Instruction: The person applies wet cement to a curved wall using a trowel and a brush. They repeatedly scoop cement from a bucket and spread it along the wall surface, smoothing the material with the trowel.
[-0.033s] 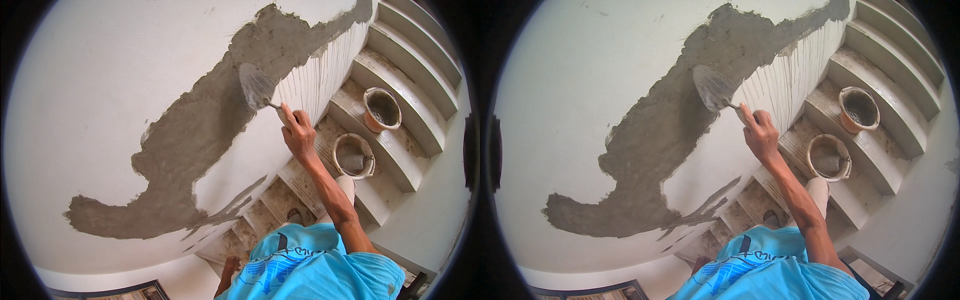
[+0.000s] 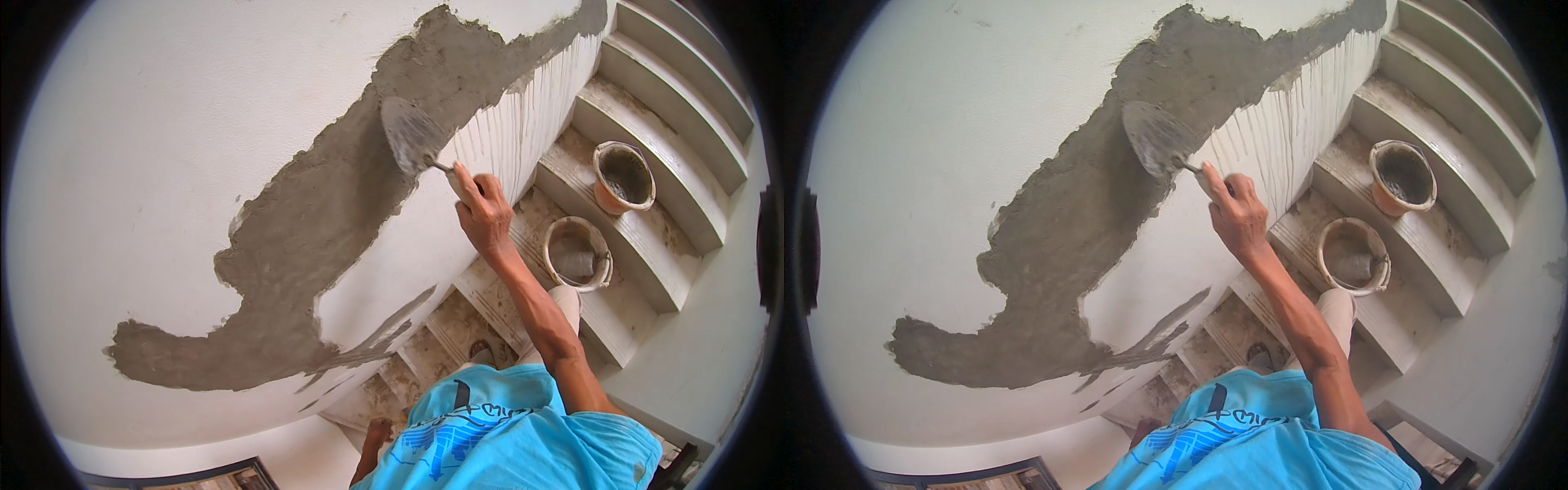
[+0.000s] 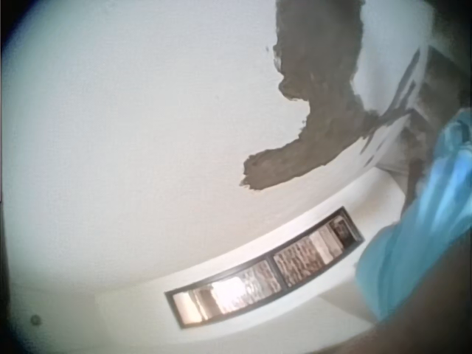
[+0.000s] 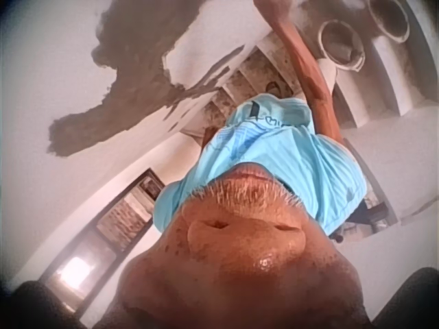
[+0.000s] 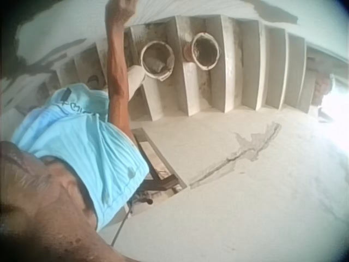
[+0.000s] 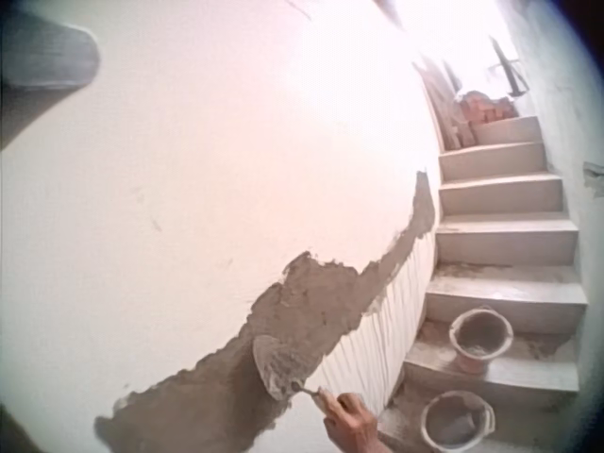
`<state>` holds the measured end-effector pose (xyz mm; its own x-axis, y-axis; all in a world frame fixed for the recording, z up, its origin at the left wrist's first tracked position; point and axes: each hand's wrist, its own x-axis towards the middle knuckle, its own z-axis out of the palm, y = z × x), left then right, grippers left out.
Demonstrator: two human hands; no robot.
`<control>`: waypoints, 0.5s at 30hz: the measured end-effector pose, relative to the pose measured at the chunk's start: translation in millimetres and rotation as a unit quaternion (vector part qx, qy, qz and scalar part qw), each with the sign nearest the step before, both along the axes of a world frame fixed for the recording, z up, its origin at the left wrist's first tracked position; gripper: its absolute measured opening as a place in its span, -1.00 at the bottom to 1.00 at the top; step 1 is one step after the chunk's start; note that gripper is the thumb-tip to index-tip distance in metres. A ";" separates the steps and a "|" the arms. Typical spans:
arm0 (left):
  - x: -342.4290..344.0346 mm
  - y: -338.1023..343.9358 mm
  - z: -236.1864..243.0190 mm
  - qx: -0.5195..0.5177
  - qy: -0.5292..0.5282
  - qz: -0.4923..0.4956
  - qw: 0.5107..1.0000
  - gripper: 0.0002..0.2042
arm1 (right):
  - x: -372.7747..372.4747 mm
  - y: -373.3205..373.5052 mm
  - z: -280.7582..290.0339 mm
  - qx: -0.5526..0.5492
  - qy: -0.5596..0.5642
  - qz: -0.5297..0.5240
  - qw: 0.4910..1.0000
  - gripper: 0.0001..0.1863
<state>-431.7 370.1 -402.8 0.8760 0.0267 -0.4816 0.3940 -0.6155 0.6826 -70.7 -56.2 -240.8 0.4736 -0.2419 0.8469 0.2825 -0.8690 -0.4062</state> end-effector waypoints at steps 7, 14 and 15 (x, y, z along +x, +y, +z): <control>26.6 21.6 -30.6 0.010 0.188 0.050 0.981 -0.73 | -0.7 -8.2 -43.0 -0.018 0.052 -0.012 0.998 -0.19; -9.1 49.7 -65.2 -0.012 0.142 -0.038 0.989 -0.71 | 6.2 -10.6 9.6 0.116 0.018 0.014 0.993 -0.16; -1.6 44.7 -61.5 0.011 0.173 -0.025 0.985 -0.71 | 15.4 -11.7 15.3 0.117 0.011 0.000 0.993 -0.16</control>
